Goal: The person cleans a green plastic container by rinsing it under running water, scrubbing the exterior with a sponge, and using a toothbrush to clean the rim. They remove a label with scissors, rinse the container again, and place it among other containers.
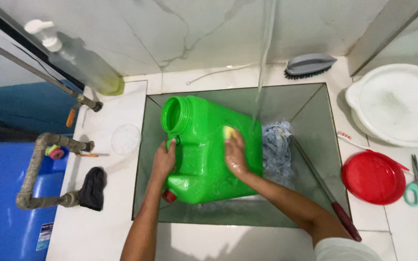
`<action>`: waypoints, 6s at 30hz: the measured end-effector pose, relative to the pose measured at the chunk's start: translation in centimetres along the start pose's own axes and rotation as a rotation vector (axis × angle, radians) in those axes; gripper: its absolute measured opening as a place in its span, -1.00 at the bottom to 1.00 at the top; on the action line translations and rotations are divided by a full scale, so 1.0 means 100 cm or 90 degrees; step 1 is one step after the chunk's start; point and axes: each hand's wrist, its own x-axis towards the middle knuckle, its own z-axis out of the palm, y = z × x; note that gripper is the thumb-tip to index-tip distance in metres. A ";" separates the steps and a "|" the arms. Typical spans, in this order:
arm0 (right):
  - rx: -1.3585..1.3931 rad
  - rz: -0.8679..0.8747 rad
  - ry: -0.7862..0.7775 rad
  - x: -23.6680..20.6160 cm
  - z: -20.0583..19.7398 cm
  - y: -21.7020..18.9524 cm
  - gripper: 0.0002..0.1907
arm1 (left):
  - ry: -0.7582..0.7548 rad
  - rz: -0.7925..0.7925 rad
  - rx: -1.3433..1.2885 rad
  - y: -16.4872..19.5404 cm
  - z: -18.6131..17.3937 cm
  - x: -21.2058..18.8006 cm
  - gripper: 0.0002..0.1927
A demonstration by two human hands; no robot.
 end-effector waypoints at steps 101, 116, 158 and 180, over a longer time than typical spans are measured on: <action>0.023 0.308 -0.075 0.050 -0.042 0.061 -0.50 | 0.017 0.083 -0.070 0.035 0.035 -0.002 -0.50; -0.056 0.035 -0.146 0.026 -0.050 -0.059 -0.33 | 0.030 0.121 0.073 0.057 0.063 -0.005 -0.48; -0.339 -0.238 0.004 0.043 -0.161 -0.059 -0.72 | -0.047 0.355 0.313 0.162 0.150 -0.025 -0.44; 0.097 0.304 -0.436 0.224 -0.177 -0.104 -0.73 | -0.021 0.257 0.304 0.094 0.067 -0.004 -0.39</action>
